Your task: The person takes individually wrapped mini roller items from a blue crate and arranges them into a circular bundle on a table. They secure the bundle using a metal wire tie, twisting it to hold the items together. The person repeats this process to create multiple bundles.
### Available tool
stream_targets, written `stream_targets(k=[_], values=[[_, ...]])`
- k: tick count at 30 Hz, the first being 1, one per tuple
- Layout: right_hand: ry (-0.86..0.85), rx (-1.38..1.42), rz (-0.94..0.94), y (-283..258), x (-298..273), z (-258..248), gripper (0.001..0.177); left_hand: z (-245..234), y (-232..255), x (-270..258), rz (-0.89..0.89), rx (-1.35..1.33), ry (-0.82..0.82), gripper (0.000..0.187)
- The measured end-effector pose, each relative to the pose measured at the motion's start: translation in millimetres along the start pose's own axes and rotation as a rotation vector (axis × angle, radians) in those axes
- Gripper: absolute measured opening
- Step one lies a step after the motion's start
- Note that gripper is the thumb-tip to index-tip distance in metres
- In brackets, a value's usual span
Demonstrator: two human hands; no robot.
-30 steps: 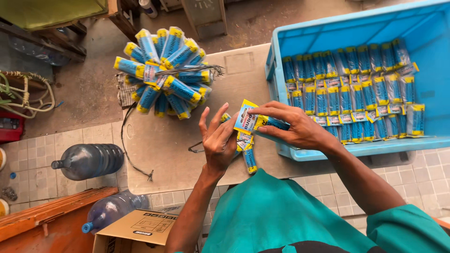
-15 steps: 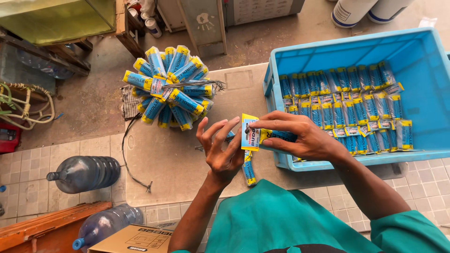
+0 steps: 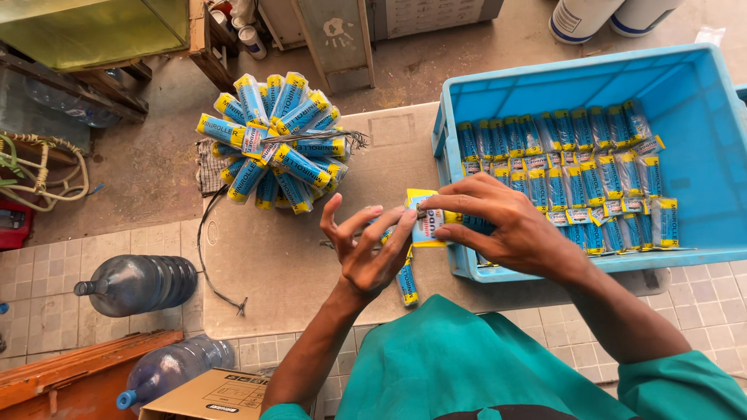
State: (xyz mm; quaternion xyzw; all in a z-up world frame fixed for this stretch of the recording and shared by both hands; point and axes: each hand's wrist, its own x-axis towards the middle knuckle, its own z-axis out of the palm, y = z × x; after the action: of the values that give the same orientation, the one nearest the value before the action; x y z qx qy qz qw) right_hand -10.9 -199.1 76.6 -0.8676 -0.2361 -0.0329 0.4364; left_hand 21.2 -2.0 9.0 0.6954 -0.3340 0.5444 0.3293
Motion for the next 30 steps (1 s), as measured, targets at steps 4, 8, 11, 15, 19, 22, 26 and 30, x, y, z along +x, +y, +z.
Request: stream_targets(k=[4, 8, 11, 15, 19, 22, 26, 30], values=[[0.117, -0.03, -0.034, 8.4, -2.1, 16.0, 0.034, -1.8, 1.4, -4.3, 0.082, 0.047, -0.014, 0.013], [0.257, 0.121, -0.018, 19.4, -4.3, 29.0, 0.018, 0.7, 3.5, -5.1, 0.128, 0.068, 0.012, 0.01], [0.293, 0.224, -0.03, 32.9, -4.5, 38.0, 0.014, 1.3, 4.3, -5.1, 0.132, 0.082, 0.026, 0.01], [0.395, 0.131, -0.182, 32.3, -1.7, 41.4, 0.01, 9.2, 7.0, -7.2, 0.095, 0.048, 0.096, 0.008], [0.439, 0.038, -0.261, 30.6, -1.0, 40.5, 0.002, 13.5, 3.6, -13.9, 0.096, 0.032, 0.117, 0.008], [0.351, 0.05, -0.266, 33.9, 0.9, 37.0, 0.004, 15.6, -1.1, -23.2, 0.098, -0.01, 0.126, 0.012], [0.216, 0.148, -0.231, 37.4, 2.4, 34.3, 0.005, 14.1, -4.0, -22.3, 0.137, -0.094, 0.087, 0.019], [0.186, 0.151, -0.217, 35.5, 4.4, 34.2, 0.004, 9.2, -5.2, -2.9, 0.206, -0.113, -0.071, 0.048]])
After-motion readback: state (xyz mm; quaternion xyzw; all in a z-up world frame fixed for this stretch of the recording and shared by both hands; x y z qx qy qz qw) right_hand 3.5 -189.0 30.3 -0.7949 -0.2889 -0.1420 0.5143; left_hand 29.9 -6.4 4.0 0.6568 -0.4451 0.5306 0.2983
